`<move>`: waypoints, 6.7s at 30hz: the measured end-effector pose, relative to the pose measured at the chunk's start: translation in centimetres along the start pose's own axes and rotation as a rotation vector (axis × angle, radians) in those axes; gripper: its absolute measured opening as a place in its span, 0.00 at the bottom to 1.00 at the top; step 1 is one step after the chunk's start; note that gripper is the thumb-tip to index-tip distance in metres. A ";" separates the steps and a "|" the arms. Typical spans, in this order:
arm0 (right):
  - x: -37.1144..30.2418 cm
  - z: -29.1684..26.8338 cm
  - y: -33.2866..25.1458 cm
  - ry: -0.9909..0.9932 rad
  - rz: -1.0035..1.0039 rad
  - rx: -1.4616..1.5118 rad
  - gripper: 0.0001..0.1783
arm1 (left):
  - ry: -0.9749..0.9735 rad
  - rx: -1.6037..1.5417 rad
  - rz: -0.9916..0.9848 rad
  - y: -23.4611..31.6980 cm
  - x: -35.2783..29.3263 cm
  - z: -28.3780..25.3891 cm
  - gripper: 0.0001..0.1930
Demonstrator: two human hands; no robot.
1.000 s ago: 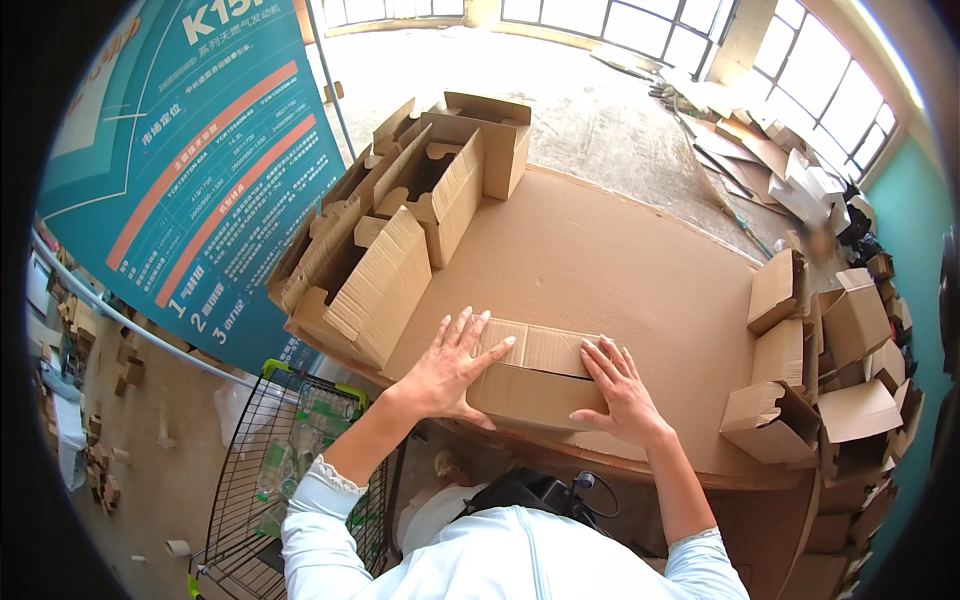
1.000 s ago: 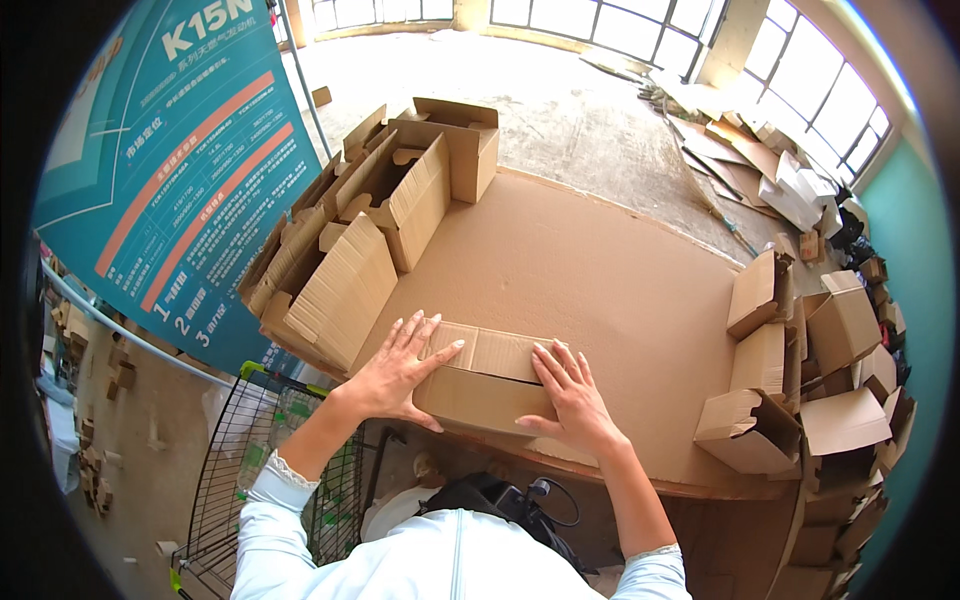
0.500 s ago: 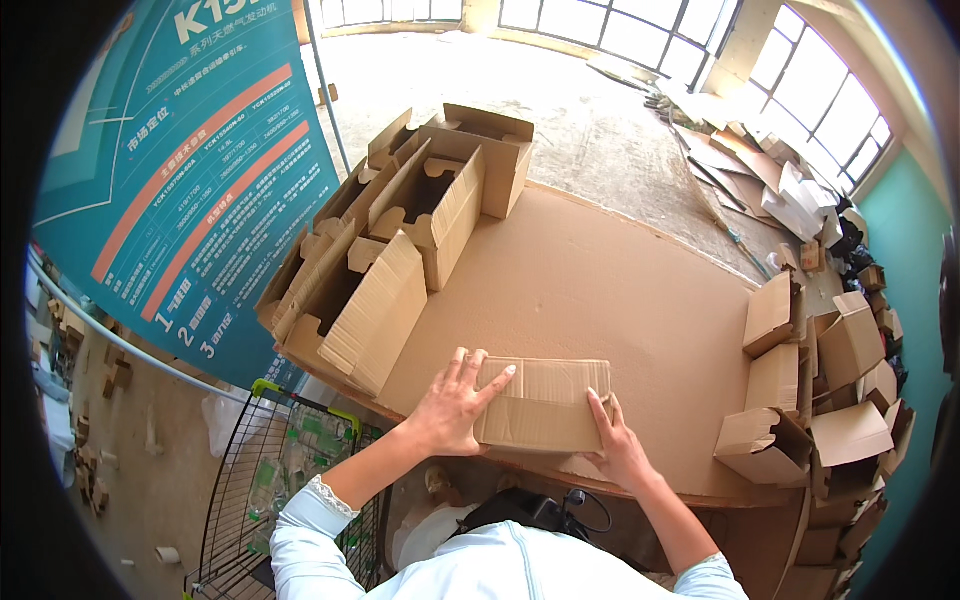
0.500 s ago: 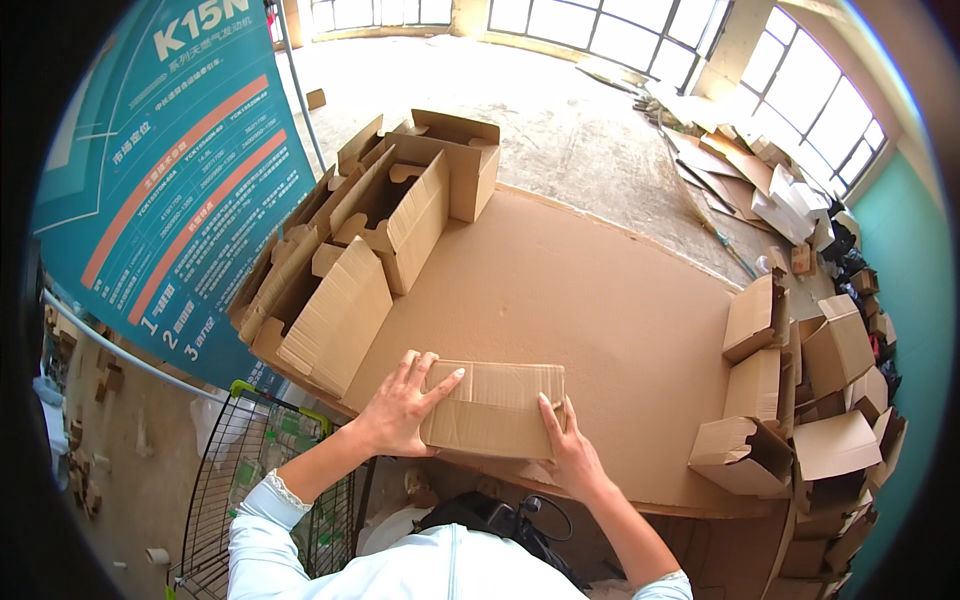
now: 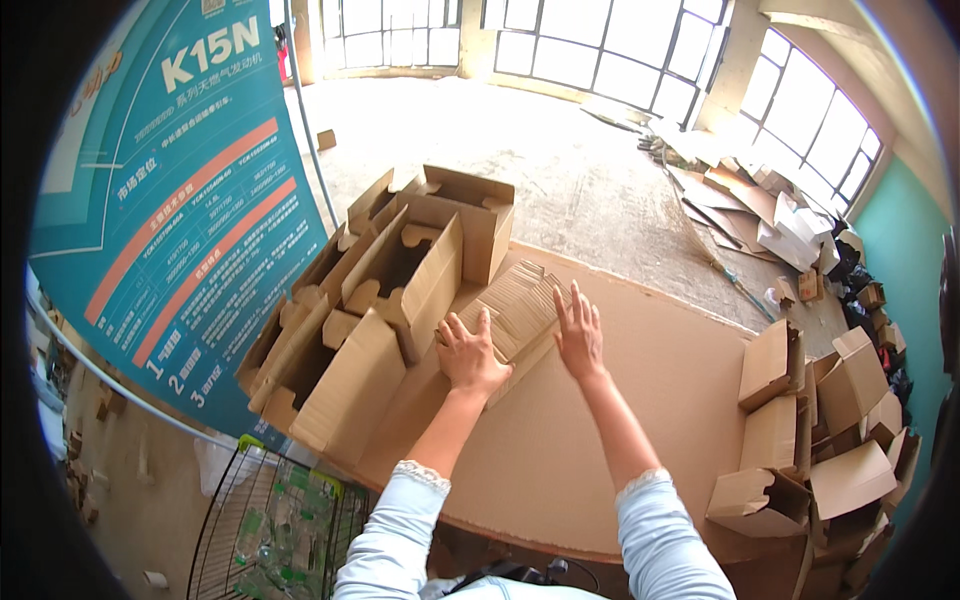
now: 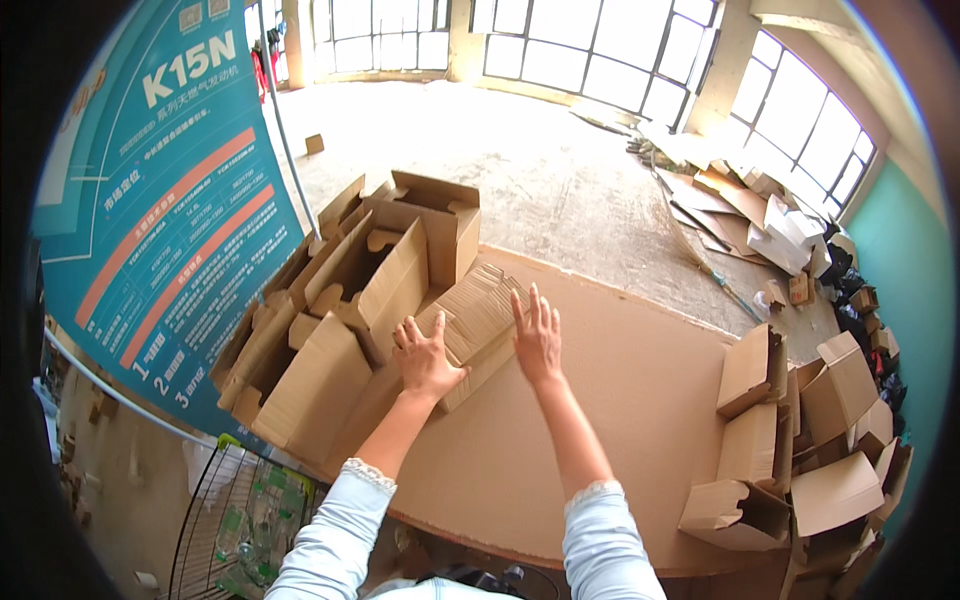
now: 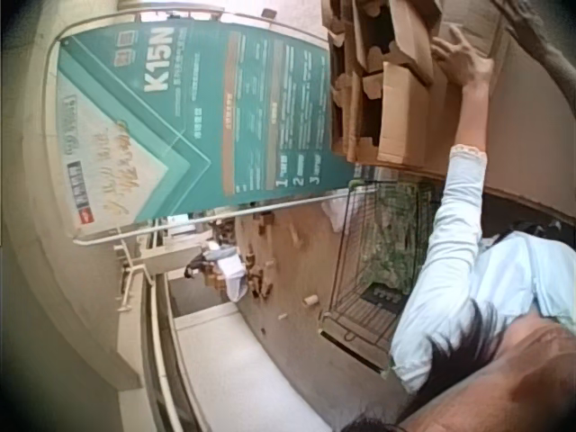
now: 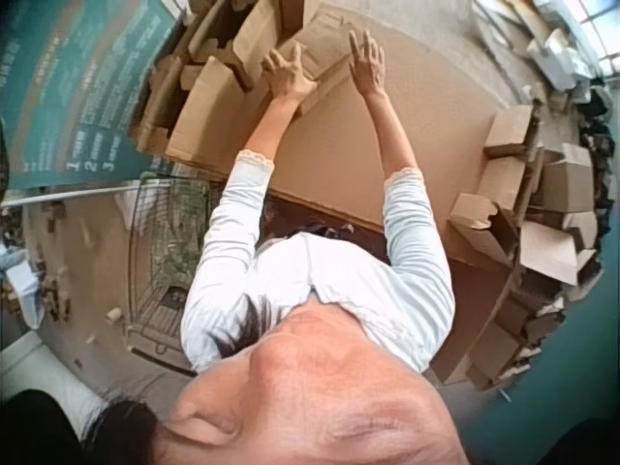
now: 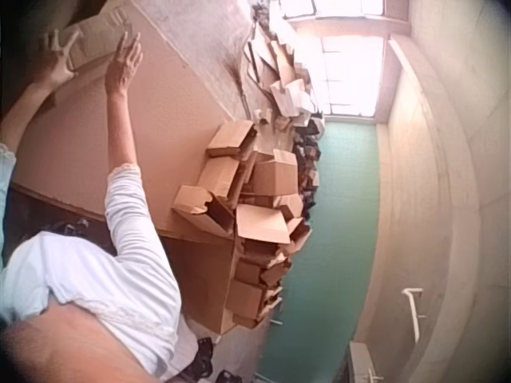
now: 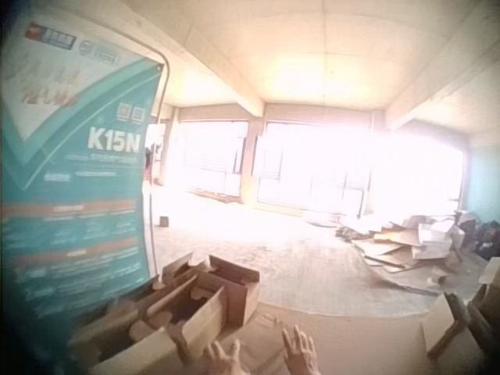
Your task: The person places plastic bottles into small cardboard boxes, folds the box flaps closed, and stacks the completed boxes on the table.
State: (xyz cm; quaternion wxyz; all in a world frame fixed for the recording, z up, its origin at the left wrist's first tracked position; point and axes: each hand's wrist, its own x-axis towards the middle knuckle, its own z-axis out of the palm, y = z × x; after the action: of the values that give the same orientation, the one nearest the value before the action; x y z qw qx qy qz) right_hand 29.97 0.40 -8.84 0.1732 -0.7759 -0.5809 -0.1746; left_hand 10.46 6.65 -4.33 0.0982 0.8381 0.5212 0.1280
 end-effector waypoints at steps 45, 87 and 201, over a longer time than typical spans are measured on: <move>-21.4 -10.8 52.4 -0.014 0.940 -0.578 0.09 | 0.164 -0.165 -0.229 -19.2 -33.9 -10.4 0.23; -21.8 -21.0 -17.2 -0.333 -0.131 0.329 0.07 | 0.263 -0.129 -1.453 -59.0 -58.4 7.8 0.47; -39.1 -33.7 7.9 0.195 0.801 -0.318 0.30 | 0.414 0.247 0.360 -12.8 1.4 7.7 0.44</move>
State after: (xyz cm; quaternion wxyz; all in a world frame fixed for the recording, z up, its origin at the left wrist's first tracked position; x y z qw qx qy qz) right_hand 24.88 -50.46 1.85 0.1598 -0.9367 -0.1812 -0.2534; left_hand 2.63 13.31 -15.25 -0.1371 0.8786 0.3847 0.2473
